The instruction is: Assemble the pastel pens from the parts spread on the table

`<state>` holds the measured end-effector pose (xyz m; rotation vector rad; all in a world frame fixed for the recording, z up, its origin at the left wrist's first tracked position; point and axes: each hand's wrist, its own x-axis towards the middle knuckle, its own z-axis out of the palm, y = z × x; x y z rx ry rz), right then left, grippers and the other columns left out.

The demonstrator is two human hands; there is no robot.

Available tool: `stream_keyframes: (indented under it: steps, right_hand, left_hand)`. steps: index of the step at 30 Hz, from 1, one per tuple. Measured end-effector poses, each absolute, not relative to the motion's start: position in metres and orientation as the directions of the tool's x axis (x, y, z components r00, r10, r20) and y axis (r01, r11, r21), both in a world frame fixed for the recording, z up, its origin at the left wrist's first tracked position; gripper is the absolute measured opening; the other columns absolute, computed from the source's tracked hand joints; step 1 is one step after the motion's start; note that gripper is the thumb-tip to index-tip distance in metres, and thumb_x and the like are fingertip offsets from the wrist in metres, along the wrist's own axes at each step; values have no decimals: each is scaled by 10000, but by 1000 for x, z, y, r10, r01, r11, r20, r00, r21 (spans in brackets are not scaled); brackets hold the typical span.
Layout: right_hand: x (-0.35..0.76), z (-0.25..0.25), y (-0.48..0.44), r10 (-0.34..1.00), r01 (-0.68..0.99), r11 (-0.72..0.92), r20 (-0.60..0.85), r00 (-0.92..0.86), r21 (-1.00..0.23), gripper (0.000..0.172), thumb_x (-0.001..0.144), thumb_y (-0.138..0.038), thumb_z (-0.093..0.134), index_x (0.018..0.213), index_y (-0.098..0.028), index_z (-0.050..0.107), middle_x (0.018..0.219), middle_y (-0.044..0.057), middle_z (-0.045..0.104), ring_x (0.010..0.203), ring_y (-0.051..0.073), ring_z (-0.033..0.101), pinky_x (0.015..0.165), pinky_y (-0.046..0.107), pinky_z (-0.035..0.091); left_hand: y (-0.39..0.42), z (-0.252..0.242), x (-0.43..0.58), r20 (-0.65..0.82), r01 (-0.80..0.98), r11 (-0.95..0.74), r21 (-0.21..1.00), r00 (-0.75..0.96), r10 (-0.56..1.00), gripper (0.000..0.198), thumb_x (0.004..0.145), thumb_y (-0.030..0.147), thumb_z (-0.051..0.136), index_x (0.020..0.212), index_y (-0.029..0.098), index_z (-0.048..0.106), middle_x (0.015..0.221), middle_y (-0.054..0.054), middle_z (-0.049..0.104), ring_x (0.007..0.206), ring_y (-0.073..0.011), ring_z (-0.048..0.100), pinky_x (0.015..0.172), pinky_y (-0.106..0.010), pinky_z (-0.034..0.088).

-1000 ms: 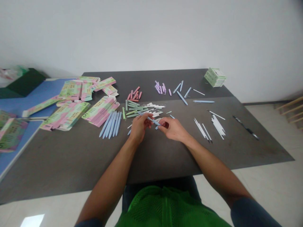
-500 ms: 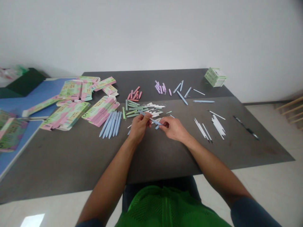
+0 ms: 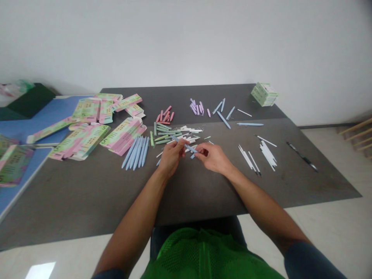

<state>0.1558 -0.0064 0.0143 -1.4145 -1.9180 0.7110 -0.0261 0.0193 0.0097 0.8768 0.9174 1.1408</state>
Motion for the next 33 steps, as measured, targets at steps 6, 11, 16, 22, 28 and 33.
stream_keyframes:
  steps: [6, 11, 16, 22, 28, 33]
  right_hand:
    - [158, 14, -5, 964, 603, 266, 199, -178, -752, 74, 840, -198, 694, 900, -228, 724, 844, 25, 698, 771, 172, 579, 711, 290, 429]
    - [157, 13, -5, 960, 599, 276, 241, -140, -752, 128, 879, -237, 648, 976, -234, 732, 889, 41, 704, 858, 197, 606, 752, 303, 447]
    - [151, 10, -6, 963, 514, 263, 250, -95, -816, 197, 937, -313, 587, 1029, -231, 742, 975, 56, 742, 880, 195, 649, 763, 307, 474]
    - [146, 6, -6, 981, 356, 187, 194, -16, -916, 257, 876, -323, 658, 1104, -213, 699, 1031, 55, 750, 855, 189, 681, 759, 307, 525]
    - [147, 3, -4, 990, 300, 128, 139, 17, -945, 222, 867, -359, 665, 1026, -219, 730, 906, 50, 755, 737, 188, 672, 678, 307, 536]
    - [148, 4, -4, 996, 219, 60, 74, 57, -974, 256, 848, -409, 691, 1003, -212, 746, 788, 50, 741, 647, 189, 661, 604, 299, 525]
  left_hand:
    - [16, 12, -24, -147, -377, 225, 898, 224, 963, 368, 774, 458, 794, 849, 102, 744, 706, -28, 571, 639, -97, 531, 513, -196, 403]
    - [17, 16, -25, -158, -429, 266, 863, 271, 950, 368, 781, 421, 802, 895, 79, 732, 717, -58, 645, 639, -107, 592, 526, -195, 446]
    - [19, 18, -26, -147, -505, 264, 822, 260, 954, 315, 796, 365, 795, 900, 73, 735, 802, -72, 694, 694, -93, 635, 610, -171, 516]
    - [22, 17, -26, -189, -565, 252, 786, 169, 967, 218, 829, 301, 758, 857, 87, 721, 823, -63, 705, 661, -71, 625, 610, -161, 526]
    - [22, 15, -26, -186, -577, 254, 776, 175, 967, 241, 837, 335, 751, 881, 98, 733, 884, -77, 710, 676, -73, 615, 584, -168, 500]
    - [19, 13, -25, -179, -584, 271, 765, 211, 961, 262, 831, 338, 758, 908, 88, 747, 873, -72, 693, 679, -69, 597, 575, -163, 476]
